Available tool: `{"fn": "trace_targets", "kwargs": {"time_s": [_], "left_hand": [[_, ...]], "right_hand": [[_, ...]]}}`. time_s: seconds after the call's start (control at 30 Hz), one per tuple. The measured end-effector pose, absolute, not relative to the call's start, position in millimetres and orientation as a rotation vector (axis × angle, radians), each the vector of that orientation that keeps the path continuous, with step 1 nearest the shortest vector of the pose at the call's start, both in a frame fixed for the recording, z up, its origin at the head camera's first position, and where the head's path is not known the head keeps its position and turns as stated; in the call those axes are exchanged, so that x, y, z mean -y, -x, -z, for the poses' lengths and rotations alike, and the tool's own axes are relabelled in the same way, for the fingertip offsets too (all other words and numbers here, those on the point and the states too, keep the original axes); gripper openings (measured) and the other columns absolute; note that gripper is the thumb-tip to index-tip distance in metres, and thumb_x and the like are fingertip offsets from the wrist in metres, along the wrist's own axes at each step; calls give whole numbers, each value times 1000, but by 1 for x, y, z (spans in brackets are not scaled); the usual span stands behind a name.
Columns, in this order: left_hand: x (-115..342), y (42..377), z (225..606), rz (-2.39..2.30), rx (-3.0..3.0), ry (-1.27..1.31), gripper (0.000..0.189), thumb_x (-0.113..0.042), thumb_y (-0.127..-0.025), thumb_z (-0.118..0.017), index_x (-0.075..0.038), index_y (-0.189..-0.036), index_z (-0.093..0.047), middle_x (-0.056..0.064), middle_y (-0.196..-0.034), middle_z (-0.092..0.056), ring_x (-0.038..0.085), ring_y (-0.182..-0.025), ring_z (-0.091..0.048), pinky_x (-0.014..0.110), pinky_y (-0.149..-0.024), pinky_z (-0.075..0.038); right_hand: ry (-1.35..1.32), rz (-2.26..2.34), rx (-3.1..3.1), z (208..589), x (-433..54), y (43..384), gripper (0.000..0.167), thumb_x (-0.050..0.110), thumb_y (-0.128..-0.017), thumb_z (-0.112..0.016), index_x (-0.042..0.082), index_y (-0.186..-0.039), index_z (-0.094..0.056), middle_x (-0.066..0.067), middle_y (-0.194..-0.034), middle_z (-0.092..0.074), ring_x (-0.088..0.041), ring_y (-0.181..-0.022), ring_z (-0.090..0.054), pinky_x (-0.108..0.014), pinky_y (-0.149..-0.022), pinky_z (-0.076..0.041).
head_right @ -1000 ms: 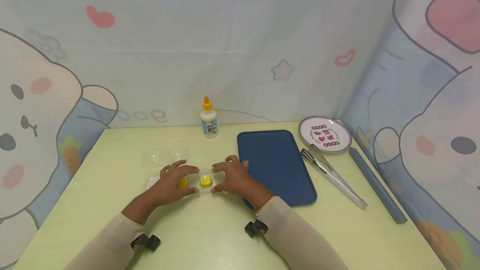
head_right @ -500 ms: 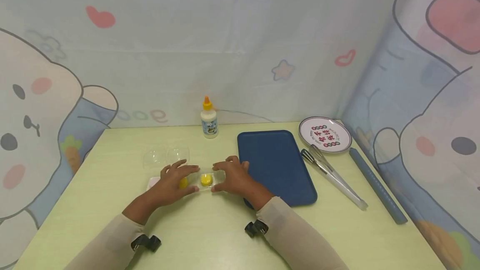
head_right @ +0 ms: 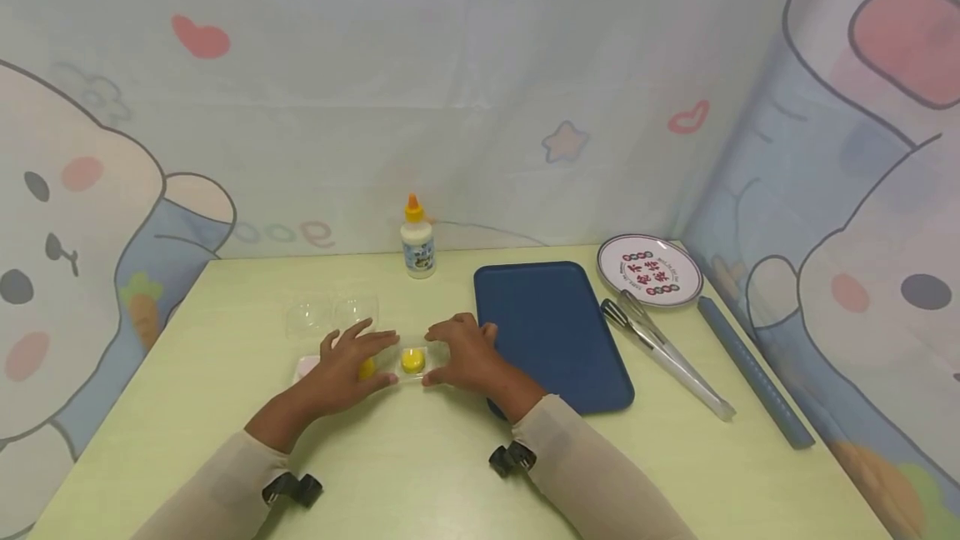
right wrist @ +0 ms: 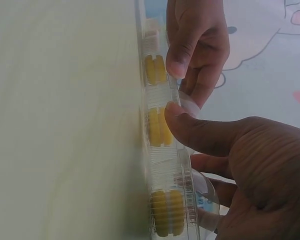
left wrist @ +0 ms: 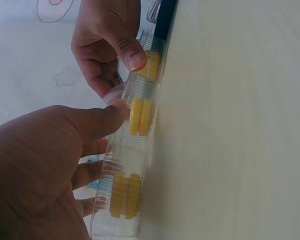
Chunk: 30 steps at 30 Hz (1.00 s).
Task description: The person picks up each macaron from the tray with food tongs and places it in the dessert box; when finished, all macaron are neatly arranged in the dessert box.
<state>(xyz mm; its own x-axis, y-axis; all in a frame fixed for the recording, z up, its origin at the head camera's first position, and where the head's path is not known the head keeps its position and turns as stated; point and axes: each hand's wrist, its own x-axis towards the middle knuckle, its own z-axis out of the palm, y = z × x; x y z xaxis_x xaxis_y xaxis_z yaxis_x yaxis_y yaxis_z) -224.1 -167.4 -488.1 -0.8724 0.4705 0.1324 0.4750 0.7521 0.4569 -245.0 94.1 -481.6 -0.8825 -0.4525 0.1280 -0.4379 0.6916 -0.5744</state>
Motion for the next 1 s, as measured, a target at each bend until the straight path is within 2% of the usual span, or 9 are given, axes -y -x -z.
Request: {"fn": "trace_targets", "kwargs": {"time_s": [0.2,0.4,0.63,1.0], "left_hand": [[168,222,485,746,2921,780,64,-40,-100,-78,-10,-154,-61,17,-159,-61,53,-160,-35,87,-120,-19],[173,224,479,775,2905,748,66,-46,-102,-75,-10,-156,-59,18,-161,-58,52,-160,-35,87,-120,-16],[185,229,471,801,2924,665,67,-44,-102,-75,-11,-158,-56,20,-165,-52,51,-160,-35,86,-121,-13],[213,253,461,796,2924,473,60,-35,-104,-74,-6,-155,-58,26,-165,-50,54,-154,-42,84,-119,-20]], "right_hand": [[768,942,-2860,483,-94,245,71,35,-77,-101,11,-138,-74,-8,-151,-68,-33,-141,-51,-58,-98,-27],[765,897,-2869,480,-93,247,76,42,-80,-99,14,-145,-69,-8,-157,-62,-33,-144,-49,-59,-100,-28],[761,858,-2861,470,-87,248,76,48,-84,-94,15,-147,-68,-8,-159,-60,-33,-148,-48,-60,-102,-29],[747,929,-2777,457,-73,256,74,49,-91,-86,13,-152,-64,-11,-166,-52,-37,-156,-43,-68,-112,-31]]}}
